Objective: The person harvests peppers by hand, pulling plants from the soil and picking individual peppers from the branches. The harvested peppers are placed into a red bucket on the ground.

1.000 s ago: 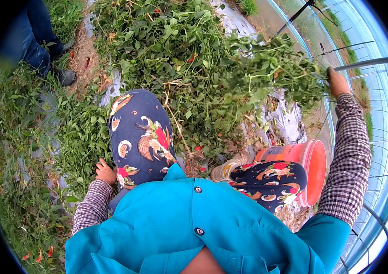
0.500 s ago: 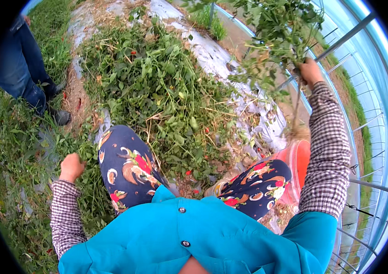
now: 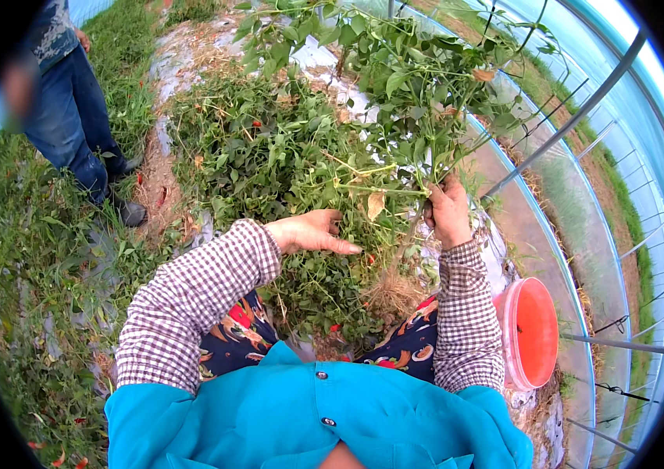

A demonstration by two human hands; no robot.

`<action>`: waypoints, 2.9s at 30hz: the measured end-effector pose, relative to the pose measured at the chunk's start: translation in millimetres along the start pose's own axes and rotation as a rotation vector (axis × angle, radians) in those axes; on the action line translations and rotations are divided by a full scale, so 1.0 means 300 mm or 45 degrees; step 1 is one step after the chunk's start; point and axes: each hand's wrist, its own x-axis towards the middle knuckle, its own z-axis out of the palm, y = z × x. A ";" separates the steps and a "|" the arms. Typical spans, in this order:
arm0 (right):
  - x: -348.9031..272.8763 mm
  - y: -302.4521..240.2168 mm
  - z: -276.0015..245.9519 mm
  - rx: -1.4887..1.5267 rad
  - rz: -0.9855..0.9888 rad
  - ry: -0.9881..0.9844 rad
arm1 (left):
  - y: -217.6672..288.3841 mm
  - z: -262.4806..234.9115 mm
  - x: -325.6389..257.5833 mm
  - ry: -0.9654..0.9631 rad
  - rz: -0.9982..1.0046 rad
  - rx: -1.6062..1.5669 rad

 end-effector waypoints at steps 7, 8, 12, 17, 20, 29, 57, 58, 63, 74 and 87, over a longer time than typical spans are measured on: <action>-0.063 -0.022 0.007 -0.128 -0.044 -0.072 | 0.035 -0.032 0.080 -0.068 0.569 -0.820; -0.056 0.016 0.022 -0.180 -0.213 -0.064 | 0.021 -0.031 0.091 -0.040 0.654 -0.831; -0.078 0.077 0.119 -0.684 -0.430 -0.076 | 0.045 -0.005 0.132 0.062 0.966 -0.965; -0.141 0.037 0.261 -1.264 -0.506 -0.280 | 0.123 -0.029 0.058 0.258 1.009 -1.230; -0.161 0.030 0.306 -1.358 -0.602 -0.339 | 0.116 -0.067 0.071 0.246 0.953 -1.503; -0.188 0.034 0.323 -0.790 -0.755 -0.626 | 0.001 -0.204 0.023 0.249 0.771 -1.464; -0.084 0.028 0.157 0.116 -0.079 -0.771 | -0.066 -0.115 -0.007 0.331 0.611 -1.655; -0.100 -0.017 0.191 0.053 0.022 -0.787 | -0.111 -0.145 -0.008 0.452 0.530 -1.772; -0.021 0.259 0.127 -1.147 -1.091 -0.860 | -0.024 -0.089 0.001 0.498 0.486 -1.444; -0.037 0.397 0.193 1.699 0.113 -1.382 | -0.054 -0.091 -0.003 0.452 0.655 -1.136; -0.130 -0.045 0.222 0.306 -0.128 -0.564 | -0.139 -0.148 0.036 0.332 0.594 -1.447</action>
